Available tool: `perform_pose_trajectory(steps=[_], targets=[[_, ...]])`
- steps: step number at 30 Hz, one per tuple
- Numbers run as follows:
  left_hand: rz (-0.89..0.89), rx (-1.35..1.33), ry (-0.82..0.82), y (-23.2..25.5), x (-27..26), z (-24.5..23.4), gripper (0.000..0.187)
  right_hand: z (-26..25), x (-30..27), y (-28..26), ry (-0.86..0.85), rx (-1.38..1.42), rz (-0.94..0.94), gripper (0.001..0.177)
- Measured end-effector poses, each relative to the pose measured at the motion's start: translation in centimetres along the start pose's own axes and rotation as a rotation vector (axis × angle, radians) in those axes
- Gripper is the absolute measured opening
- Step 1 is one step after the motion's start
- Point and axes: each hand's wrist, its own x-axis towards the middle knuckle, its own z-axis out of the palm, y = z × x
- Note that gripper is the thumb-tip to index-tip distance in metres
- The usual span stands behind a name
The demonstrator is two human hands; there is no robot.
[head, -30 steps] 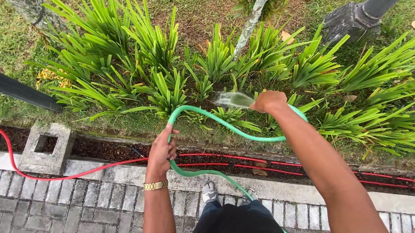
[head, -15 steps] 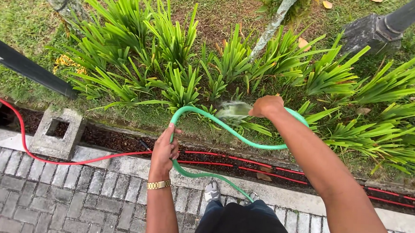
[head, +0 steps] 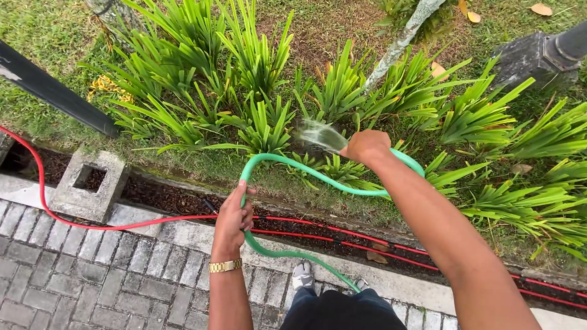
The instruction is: Water the plants in the garden bed using a hose.
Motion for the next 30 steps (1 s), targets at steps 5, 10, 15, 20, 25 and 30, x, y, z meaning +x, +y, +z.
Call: perform_pose_trajectory(steps=[5, 10, 15, 20, 25, 30], targets=[[-0.010, -0.010, 0.017, 0.5, -0.2, -0.4, 0.042, 0.2, 1.0, -1.0, 0.011, -0.002, -0.039, 0.060], [-0.009, -0.015, 0.022, 0.6, 0.2, -0.9, 0.041, -0.3, 1.4, -1.7, 0.027, -0.004, 0.010, 0.064], [-0.019, -0.031, 0.022, 0.5, 0.6, -0.8, 0.041, -0.8, 2.6, -1.1, 0.071, 0.048, 0.059, 0.062], [-0.001, -0.004, 0.012, 0.4, 0.7, -0.3, 0.042, -1.2, 2.1, 0.0, 0.091, 0.084, 0.087, 0.061], [-0.024, -0.006, -0.029, 0.2, 1.2, 0.6, 0.041, 0.1, 2.7, 2.5, 0.123, 0.106, 0.107, 0.061], [-0.051, -0.028, -0.079, -0.4, 1.9, 1.6, 0.041, 0.8, 1.4, 4.8, 0.080, 0.144, 0.169, 0.061]])
